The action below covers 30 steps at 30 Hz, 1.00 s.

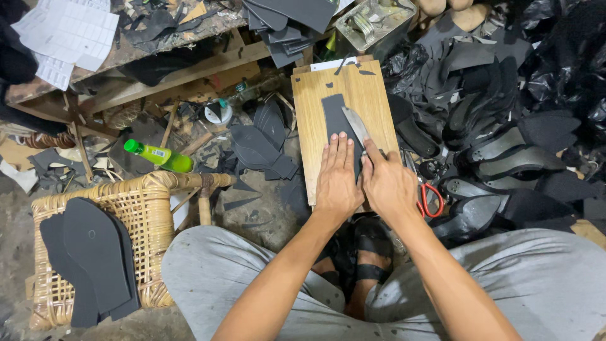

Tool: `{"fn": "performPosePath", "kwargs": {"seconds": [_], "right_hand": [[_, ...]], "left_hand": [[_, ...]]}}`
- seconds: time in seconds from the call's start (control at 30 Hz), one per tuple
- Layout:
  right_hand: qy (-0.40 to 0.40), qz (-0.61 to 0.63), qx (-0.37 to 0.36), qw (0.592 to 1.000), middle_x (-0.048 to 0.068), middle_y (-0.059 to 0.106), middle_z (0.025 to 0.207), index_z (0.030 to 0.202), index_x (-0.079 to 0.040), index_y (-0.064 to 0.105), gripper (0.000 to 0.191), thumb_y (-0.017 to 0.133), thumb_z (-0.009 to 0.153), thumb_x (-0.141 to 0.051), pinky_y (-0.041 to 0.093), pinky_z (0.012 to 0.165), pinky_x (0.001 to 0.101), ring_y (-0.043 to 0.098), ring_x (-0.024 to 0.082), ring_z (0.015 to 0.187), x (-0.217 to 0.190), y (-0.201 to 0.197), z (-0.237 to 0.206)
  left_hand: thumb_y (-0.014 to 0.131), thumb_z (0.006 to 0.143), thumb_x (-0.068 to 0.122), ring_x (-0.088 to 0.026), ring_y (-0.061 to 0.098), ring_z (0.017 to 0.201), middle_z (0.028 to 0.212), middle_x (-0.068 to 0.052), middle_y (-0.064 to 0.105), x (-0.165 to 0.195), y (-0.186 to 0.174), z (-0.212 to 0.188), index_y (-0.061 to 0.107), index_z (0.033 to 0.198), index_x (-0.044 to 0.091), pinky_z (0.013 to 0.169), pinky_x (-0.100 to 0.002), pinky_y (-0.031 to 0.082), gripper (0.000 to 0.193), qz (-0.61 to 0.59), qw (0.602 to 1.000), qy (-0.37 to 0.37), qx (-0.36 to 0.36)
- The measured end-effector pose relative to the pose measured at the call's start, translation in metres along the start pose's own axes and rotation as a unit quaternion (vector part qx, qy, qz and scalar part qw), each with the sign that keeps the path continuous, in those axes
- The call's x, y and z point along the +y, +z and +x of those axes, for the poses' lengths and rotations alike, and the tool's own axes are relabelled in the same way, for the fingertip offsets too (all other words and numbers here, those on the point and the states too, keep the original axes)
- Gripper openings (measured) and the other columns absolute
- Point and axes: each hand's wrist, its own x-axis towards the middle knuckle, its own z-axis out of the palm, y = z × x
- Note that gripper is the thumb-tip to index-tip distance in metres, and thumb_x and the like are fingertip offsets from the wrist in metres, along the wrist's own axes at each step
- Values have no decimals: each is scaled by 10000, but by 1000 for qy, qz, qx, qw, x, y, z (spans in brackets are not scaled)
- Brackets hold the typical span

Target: The person uses a knife to trim the edges of black shoe insoles on a small wooden board. They repeatedly cut, lift, and reposition the insoles to refine the shape, then place the finished pieces into a nearby wicker basket.

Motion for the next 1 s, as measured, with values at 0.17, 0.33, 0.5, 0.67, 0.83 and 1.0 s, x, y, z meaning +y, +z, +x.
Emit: {"fn": "performPosePath", "kwargs": {"seconds": [0.17, 0.33, 0.5, 0.67, 0.83, 1.0], "right_hand": [[-16, 3, 11, 1000, 270, 681, 936, 1375, -202, 657, 405, 576, 994, -311, 553, 681, 549, 691, 468, 738, -2, -2, 23], [-22, 5, -2, 1000, 265, 680, 933, 1389, -203, 652, 415, 578, 993, -302, 565, 665, 532, 693, 457, 732, 2, -15, 5], [-5, -19, -17, 1000, 246, 684, 939, 1393, -230, 653, 413, 579, 996, -317, 563, 642, 538, 684, 458, 682, -2, -12, 6], [-1, -28, -22, 999, 259, 672, 924, 1407, -233, 639, 433, 570, 988, -318, 561, 631, 540, 687, 459, 684, -5, -4, 22], [-15, -10, -21, 1000, 273, 669, 955, 1405, -196, 635, 431, 559, 994, -301, 564, 625, 538, 694, 462, 692, -1, -1, 26], [-22, -8, -21, 999, 278, 667, 944, 1409, -191, 631, 434, 557, 998, -307, 562, 619, 537, 690, 464, 683, -3, -1, 30]], "left_hand": [[617, 865, 245, -432, 271, 1536, 1586, -332, 359, 1, -5, 4, 428, 1466, -148, 1278, -498, 165, 742, 21, 1000, 1, -17], [627, 909, 279, -440, 279, 1536, 1590, -339, 362, -2, -7, 10, 424, 1464, -157, 1280, -502, 169, 735, -11, 1000, 5, 11], [614, 912, 283, -434, 296, 1534, 1582, -335, 376, -10, -3, 14, 427, 1463, -158, 1287, -500, 178, 730, -6, 1000, 0, 12], [591, 928, 271, -449, 301, 1523, 1573, -352, 379, -16, 1, 21, 437, 1455, -168, 1281, -508, 183, 703, -13, 1000, 8, 27], [572, 950, 272, -450, 301, 1528, 1573, -353, 376, -14, 3, 25, 445, 1446, -168, 1283, -508, 190, 675, -7, 1000, 4, 15], [558, 955, 267, -451, 319, 1519, 1560, -357, 395, -13, 3, 26, 465, 1434, -169, 1278, -506, 200, 655, 2, 1000, 6, 23]]}}
